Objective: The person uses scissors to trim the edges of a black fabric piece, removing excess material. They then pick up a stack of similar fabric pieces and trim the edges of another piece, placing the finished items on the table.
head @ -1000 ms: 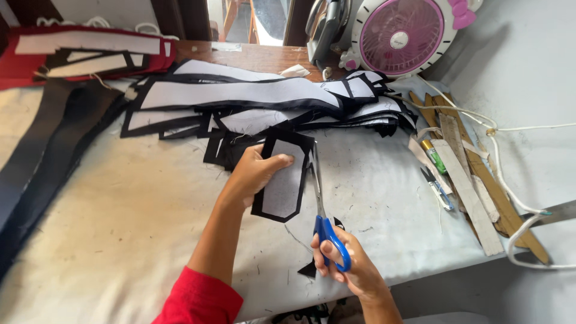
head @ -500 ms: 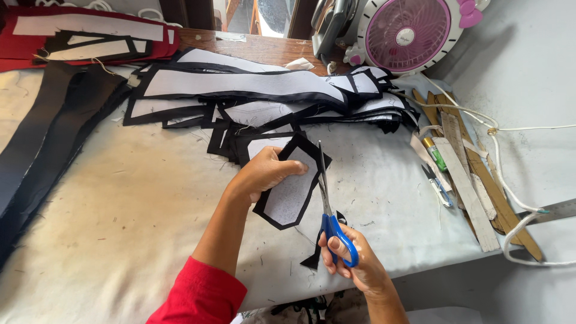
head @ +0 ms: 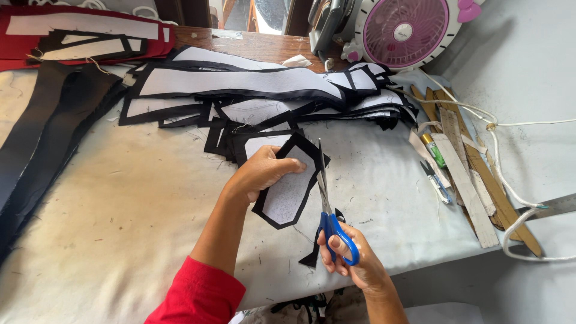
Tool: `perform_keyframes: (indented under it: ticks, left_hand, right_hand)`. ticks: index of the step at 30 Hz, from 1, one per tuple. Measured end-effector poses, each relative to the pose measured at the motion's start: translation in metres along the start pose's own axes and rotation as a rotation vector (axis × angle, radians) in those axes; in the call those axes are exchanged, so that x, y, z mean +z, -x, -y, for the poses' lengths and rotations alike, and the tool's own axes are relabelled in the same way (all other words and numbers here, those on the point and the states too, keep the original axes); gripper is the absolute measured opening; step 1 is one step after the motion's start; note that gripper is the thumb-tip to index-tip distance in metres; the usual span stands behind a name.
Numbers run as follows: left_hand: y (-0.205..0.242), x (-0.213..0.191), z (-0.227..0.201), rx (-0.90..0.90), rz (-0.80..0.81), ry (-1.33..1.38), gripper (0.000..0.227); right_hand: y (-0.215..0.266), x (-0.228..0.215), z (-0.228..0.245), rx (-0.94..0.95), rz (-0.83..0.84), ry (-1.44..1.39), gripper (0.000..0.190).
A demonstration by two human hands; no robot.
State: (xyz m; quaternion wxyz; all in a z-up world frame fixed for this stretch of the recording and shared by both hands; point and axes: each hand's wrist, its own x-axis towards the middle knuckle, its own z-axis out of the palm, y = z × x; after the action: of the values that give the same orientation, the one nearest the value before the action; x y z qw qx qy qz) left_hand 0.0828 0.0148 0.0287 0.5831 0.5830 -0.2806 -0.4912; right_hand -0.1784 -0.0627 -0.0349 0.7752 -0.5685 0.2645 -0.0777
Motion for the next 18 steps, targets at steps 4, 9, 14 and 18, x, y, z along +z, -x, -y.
perform_keyframes:
  ticks: [4, 9, 14, 18]
  left_hand:
    - [-0.0022, -0.0006, 0.0029, -0.004, 0.000, 0.028, 0.018]
    - [-0.0020, -0.0028, 0.0019, -0.010, -0.008, 0.021, 0.020]
    - [-0.0013, -0.0038, 0.0010, 0.002, -0.005, 0.035, 0.018]
    - [-0.0028, -0.0049, 0.0015, -0.014, -0.016, 0.028, 0.017]
  right_hand:
    - [-0.0001, 0.0006, -0.0021, -0.027, -0.010, 0.018, 0.048]
    - [0.0015, 0.0043, -0.0026, -0.065, -0.026, 0.003, 0.033]
    - [0.0041, 0.0081, -0.0002, -0.068, -0.071, 0.029, 0.028]
    - [0.0042, 0.0079, -0.0001, -0.028, -0.095, 0.035, 0.025]
